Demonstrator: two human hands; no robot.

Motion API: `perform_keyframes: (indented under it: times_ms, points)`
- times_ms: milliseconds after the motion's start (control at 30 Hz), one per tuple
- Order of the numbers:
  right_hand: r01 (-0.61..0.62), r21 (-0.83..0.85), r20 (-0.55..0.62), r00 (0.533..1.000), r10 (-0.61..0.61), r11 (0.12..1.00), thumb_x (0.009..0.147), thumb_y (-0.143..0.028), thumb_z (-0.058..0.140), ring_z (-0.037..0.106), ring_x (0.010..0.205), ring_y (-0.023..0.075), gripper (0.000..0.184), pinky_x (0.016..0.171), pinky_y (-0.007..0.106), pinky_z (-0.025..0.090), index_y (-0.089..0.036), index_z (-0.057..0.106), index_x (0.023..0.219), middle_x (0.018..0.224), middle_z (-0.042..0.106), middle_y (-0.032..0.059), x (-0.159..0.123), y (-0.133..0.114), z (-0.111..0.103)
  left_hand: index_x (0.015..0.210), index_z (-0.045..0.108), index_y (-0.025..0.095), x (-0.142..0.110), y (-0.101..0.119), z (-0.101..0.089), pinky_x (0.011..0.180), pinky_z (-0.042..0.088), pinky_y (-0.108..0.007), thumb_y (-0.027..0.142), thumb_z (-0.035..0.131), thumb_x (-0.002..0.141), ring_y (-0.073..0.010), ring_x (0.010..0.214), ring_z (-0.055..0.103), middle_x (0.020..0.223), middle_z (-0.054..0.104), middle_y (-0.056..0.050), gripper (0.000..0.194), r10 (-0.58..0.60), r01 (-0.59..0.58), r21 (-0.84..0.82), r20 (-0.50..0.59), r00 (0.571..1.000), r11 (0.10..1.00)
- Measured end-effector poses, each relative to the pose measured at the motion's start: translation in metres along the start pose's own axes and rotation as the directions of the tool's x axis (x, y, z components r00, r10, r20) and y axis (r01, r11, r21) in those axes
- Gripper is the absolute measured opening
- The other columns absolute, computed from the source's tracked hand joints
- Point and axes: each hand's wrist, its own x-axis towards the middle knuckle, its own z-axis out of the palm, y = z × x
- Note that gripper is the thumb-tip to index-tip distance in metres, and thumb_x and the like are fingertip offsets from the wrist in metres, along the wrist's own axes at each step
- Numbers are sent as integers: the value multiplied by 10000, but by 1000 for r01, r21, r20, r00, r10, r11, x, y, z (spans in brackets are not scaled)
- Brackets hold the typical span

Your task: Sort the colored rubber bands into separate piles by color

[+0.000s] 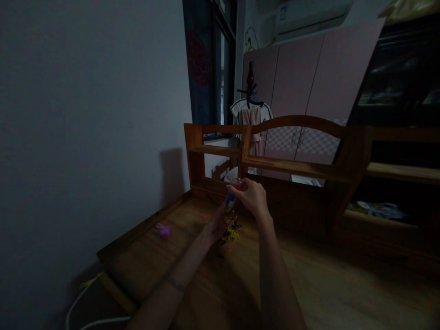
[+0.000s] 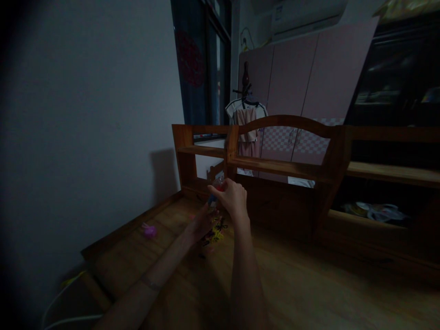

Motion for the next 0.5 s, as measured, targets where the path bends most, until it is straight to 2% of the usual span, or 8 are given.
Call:
perform_keyframes:
  times_ms: [167, 300, 500]
  points:
    - [3, 5, 14, 1000, -3, 1000, 771, -702, 547, 604, 652, 180, 504, 550, 247, 307, -203, 612, 734, 694, 660, 43, 1, 1, 0, 1045, 645, 262, -1, 1, 8, 1020, 428, -427, 255, 580, 878, -166, 894, 651, 981, 674, -15, 180, 2, -3, -12, -65, 998, 1000]
    - [17, -1, 46, 999, -17, 1000, 775, -707, 540, 601, 644, 180, 511, 542, 250, 296, -201, 604, 745, 709, 665, 51, 0, 2, 2, 996, 656, 218, -5, 5, 15, 1023, 424, -419, 307, 534, 891, -218, 971, 645, 948, 680, -54, 184, 2, -2, 0, -115, 993, 1000]
    - [33, -7, 105, 994, -33, 999, 774, -668, 580, 600, 644, 180, 465, 533, 260, 275, -207, 592, 716, 707, 668, 42, -1, -3, 3, 1010, 646, 190, -5, 8, 15, 1022, 419, -414, 214, 491, 865, -276, 1118, 584, 989, 683, -82, 214, 22, -19, 25, -129, 991, 1000]
